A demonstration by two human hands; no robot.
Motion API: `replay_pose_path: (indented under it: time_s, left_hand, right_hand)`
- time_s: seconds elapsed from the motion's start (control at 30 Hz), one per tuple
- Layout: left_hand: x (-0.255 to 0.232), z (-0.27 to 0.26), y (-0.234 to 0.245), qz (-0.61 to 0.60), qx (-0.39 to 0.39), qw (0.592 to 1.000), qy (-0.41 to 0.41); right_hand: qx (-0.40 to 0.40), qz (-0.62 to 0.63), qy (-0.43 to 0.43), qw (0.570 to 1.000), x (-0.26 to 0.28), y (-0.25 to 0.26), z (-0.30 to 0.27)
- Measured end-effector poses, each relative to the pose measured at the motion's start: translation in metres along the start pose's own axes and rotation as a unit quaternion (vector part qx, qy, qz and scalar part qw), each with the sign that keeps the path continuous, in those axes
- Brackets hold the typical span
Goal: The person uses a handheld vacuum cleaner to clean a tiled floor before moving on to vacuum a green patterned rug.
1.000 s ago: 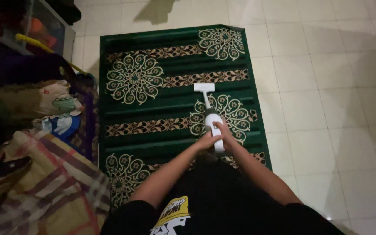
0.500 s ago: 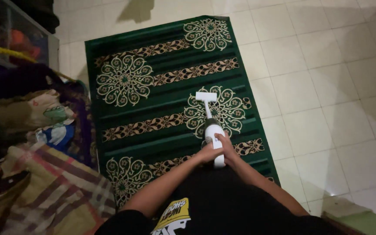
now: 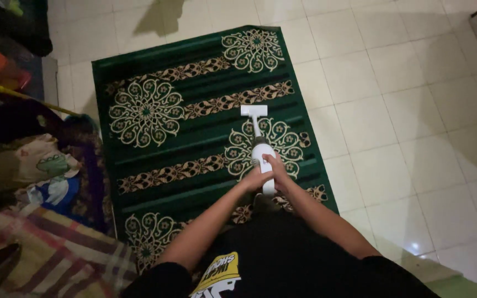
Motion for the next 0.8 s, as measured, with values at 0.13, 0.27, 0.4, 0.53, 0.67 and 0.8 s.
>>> replay_pose_path:
  time_s: [0.13,0.27,0.4,0.53,0.67,0.8]
  left_hand:
    - [0.031,0.072,0.02,-0.012,-0.02,0.999,-0.028]
    - [-0.007,0.114,0.036,-0.047,-0.055,0.997,-0.021]
    - [0.012,0.188,0.07,-0.031,-0.112,0.993,-0.005]
    - [-0.022,0.228,0.084,-0.042,-0.147,0.988,-0.034]
    - [-0.029,0.235,0.082,-0.064,-0.164,0.984,0.005]
    - [-0.022,0.227,0.089,0.01,-0.201,0.979,0.042]
  right_hand:
    - [0.009,-0.015,-0.011,1.0,0.02,0.008,0.052]
    - [0.024,-0.039,-0.012,0.999,0.039,0.018,0.12]
    - [0.03,-0.066,-0.004,0.997,0.068,0.02,0.185]
    - [0.041,-0.071,-0.014,0.997,0.102,0.018,0.231]
    - [0.118,-0.017,-0.073,0.99,0.113,0.003,0.233]
    - [0.118,-0.062,-0.041,0.99,0.127,-0.004,0.213]
Point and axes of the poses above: each hand's wrist, its own z-axis towards the middle knuckle, its own y-axis out of the back of the hand, x = y × z, the point moved 10 cm from there along z, towards the middle knuckle, and after that the axes turned 3 degrees about -y, right-handed, at the moved point
